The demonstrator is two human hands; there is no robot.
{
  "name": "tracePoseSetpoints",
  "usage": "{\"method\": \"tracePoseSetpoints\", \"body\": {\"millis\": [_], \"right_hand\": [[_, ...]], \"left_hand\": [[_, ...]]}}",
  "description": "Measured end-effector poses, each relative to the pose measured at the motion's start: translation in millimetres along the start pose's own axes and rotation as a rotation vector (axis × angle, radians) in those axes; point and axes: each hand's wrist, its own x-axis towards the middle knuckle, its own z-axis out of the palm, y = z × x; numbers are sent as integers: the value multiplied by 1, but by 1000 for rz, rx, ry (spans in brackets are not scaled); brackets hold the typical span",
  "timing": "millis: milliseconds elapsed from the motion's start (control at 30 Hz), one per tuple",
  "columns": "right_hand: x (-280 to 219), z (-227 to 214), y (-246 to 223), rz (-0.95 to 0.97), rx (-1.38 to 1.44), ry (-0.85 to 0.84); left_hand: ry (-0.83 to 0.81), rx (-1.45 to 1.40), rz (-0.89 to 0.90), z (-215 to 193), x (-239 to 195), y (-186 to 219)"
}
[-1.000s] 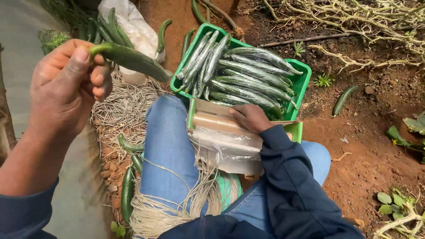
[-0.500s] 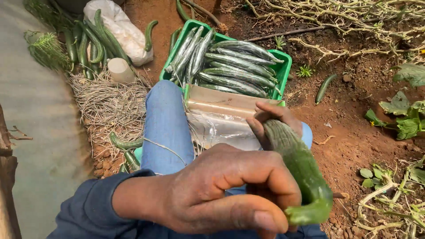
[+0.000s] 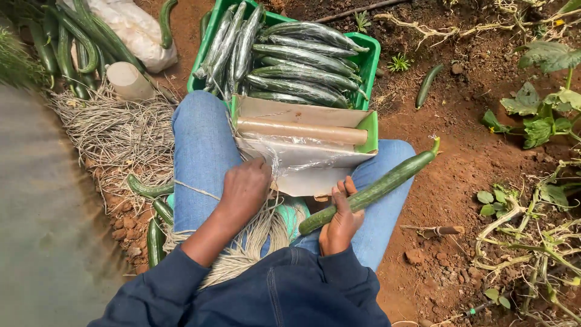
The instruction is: Wrapping harvested cucumbers in plastic film and organizing them into a crate.
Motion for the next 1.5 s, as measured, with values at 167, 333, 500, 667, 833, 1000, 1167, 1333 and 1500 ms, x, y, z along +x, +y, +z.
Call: {"method": "tracePoseSetpoints", "body": {"millis": [167,333,500,667,833,1000,1167,1333,1500], "right_hand": [[34,15,40,-91,-40,136],[82,3,105,-55,-36,218],[71,15,80,-21,37,253],[60,19,67,-11,120,258],[38,3,33,9,78,169],[24,-30,-29,32,233,69],[13,-67,-68,61,238,16],[21,-97,-51,189,146,3],[24,-107,-51,282,182,-114]], "left_hand": [[10,-122,-24,-20,3,-1],[3,-140,-83,-22,-2,-3],[-86,46,-84,-13,5,3],[-202,18,-101,24,11,-2],[-79,-245,-167,-9,-6,-7],[-21,-721,-398,-92,-36,4],[183,-1443,-843,-82,-77,27],[476,-2113,-1213,-71,-93,51],[536,-2040,-1067,-45,-97,61]]}}
